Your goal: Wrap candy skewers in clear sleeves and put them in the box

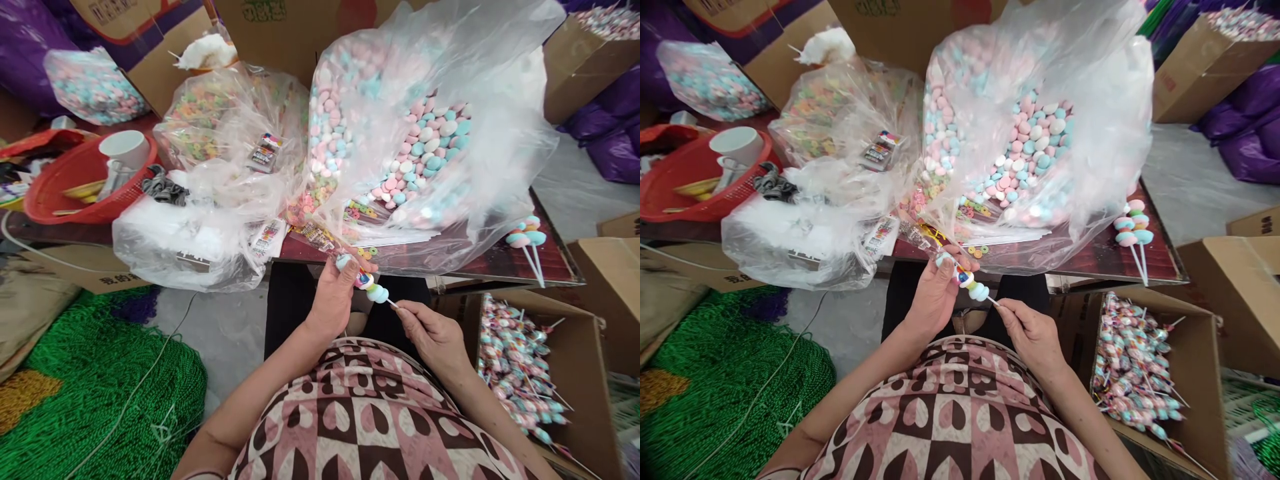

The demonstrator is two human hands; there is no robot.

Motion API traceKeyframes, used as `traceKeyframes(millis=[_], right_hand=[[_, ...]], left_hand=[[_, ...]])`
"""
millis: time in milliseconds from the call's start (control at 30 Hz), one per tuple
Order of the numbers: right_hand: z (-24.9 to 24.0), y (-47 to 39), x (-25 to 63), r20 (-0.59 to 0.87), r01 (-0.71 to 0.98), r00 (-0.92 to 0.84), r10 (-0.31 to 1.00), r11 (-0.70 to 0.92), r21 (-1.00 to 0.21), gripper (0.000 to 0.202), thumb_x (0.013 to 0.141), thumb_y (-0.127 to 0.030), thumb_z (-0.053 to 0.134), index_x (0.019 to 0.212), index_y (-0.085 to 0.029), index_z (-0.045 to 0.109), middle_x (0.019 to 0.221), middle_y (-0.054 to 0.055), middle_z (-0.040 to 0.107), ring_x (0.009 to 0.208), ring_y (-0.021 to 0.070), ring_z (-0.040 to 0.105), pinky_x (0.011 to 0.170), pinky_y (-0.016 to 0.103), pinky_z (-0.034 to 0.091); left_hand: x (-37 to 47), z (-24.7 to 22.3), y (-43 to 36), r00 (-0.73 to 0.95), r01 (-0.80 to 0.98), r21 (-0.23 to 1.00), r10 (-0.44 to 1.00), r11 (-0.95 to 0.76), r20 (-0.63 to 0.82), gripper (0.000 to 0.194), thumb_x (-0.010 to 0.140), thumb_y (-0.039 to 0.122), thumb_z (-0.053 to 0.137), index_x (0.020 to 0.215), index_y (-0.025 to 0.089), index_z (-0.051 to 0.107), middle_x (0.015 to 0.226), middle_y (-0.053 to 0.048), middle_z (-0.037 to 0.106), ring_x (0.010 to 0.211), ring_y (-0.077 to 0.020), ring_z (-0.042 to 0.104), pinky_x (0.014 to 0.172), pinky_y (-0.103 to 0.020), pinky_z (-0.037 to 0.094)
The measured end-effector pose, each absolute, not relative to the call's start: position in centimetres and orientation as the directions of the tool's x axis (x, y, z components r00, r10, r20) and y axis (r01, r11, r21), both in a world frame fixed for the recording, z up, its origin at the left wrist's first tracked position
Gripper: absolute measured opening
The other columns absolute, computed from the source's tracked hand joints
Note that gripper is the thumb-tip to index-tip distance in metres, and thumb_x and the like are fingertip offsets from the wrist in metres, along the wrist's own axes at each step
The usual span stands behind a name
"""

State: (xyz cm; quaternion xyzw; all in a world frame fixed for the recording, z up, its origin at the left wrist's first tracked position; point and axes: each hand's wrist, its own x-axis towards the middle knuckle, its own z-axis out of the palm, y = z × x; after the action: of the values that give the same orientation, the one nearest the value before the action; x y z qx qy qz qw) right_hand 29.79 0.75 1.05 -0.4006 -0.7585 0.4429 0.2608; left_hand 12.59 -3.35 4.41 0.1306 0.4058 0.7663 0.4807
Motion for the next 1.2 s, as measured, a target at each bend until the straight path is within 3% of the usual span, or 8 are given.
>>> traceKeyframes(millis=[267, 400, 633, 700, 867, 933, 1067, 1200], right_hand=[[2.5, 0.3, 26.7, -0.211, 0.208, -0.516, 0.83, -0.118, -0.971, 0.028, 0.082, -0.045, 0.063, 0.089, -0.018, 0.069, 0.049, -0.005, 0.047, 0.043, 0.0093, 0.042, 0.041, 0.021, 0.035], [1.8, 0.5, 26.7, -0.167, 0.21, -0.494, 0.853, -0.069, -0.975, 0.024, 0.082, -0.041, 0.065, 0.091, -0.019, 0.069, 0.055, -0.004, 0.051, 0.048, 0.0092, 0.045, 0.046, 0.021, 0.039], [1.4, 0.1, 26.1, -0.086, 0.302, -0.546, 0.833, 0.099, -0.948, 0.021, 0.085, -0.038, 0.061, 0.091, -0.02, 0.07, 0.052, -0.004, 0.049, 0.047, 0.0098, 0.043, 0.043, 0.022, 0.036], [1.5, 0.0, 25.7, -0.114, 0.302, -0.559, 0.821, 0.073, -0.951, 0.023, 0.086, -0.04, 0.059, 0.089, -0.02, 0.069, 0.05, -0.005, 0.047, 0.044, 0.0095, 0.041, 0.042, 0.022, 0.034], [1.4, 0.3, 24.8, -0.33, 0.231, -0.576, 0.748, -0.238, -0.943, 0.035, 0.084, -0.051, 0.06, 0.091, -0.017, 0.067, 0.045, -0.007, 0.043, 0.039, 0.008, 0.035, 0.038, 0.021, 0.027], [1.3, 0.4, 24.7, -0.362, 0.213, -0.588, 0.723, -0.293, -0.932, 0.036, 0.084, -0.051, 0.06, 0.093, -0.017, 0.067, 0.044, -0.008, 0.042, 0.039, 0.0077, 0.035, 0.039, 0.021, 0.026], [1.2, 0.6, 24.7, -0.362, 0.227, -0.616, 0.7, -0.282, -0.932, 0.037, 0.085, -0.051, 0.058, 0.093, -0.016, 0.068, 0.045, -0.007, 0.043, 0.041, 0.0077, 0.036, 0.041, 0.021, 0.028], [1.4, 0.6, 24.6, -0.277, 0.239, -0.612, 0.741, -0.161, -0.958, 0.033, 0.085, -0.049, 0.059, 0.09, -0.017, 0.068, 0.047, -0.006, 0.044, 0.042, 0.0086, 0.038, 0.041, 0.022, 0.031]], left_hand=[[11.5, 4.1, -3.3, -0.462, -0.667, 0.722, 0.863, -0.186, -0.204, 0.033, 0.078, 0.046, 0.069, 0.096, 0.02, 0.06, 0.086, -0.002, 0.067, 0.093, -0.0193, 0.065, 0.087, -0.036, 0.047], [9.9, 4.6, -3.4, -0.492, -0.686, 0.685, 0.85, -0.245, -0.189, 0.034, 0.078, 0.046, 0.069, 0.103, 0.024, 0.059, 0.095, -0.001, 0.068, 0.098, -0.0183, 0.064, 0.09, -0.037, 0.047], [10.8, 3.6, -2.9, -0.496, -0.693, 0.692, 0.831, -0.203, -0.252, 0.022, 0.081, 0.042, 0.066, 0.086, 0.021, 0.061, 0.072, 0.002, 0.06, 0.083, -0.0167, 0.064, 0.087, -0.036, 0.049], [11.4, 3.2, -2.8, -0.483, -0.679, 0.707, 0.846, -0.2, -0.224, 0.022, 0.081, 0.042, 0.065, 0.085, 0.021, 0.061, 0.071, 0.001, 0.06, 0.083, -0.0168, 0.064, 0.089, -0.036, 0.048], [11.7, 3.0, -3.0, -0.471, -0.653, 0.737, 0.855, -0.172, -0.219, 0.027, 0.08, 0.046, 0.066, 0.085, 0.02, 0.061, 0.074, 0.0, 0.063, 0.086, -0.0175, 0.065, 0.093, -0.036, 0.046], [11.3, 3.0, -3.1, -0.464, -0.67, 0.723, 0.856, -0.171, -0.227, 0.03, 0.079, 0.047, 0.068, 0.091, 0.02, 0.062, 0.075, 0.0, 0.064, 0.088, -0.0184, 0.066, 0.092, -0.036, 0.046], [10.4, 2.9, -3.2, -0.453, -0.704, 0.684, 0.863, -0.193, -0.224, 0.034, 0.08, 0.046, 0.067, 0.102, 0.021, 0.061, 0.086, -0.002, 0.069, 0.09, -0.018, 0.066, 0.091, -0.036, 0.047], [10.6, 2.6, -3.1, -0.445, -0.703, 0.692, 0.86, -0.162, -0.251, 0.026, 0.083, 0.044, 0.064, 0.091, 0.019, 0.063, 0.076, 0.0, 0.066, 0.082, -0.0164, 0.066, 0.09, -0.036, 0.048]])
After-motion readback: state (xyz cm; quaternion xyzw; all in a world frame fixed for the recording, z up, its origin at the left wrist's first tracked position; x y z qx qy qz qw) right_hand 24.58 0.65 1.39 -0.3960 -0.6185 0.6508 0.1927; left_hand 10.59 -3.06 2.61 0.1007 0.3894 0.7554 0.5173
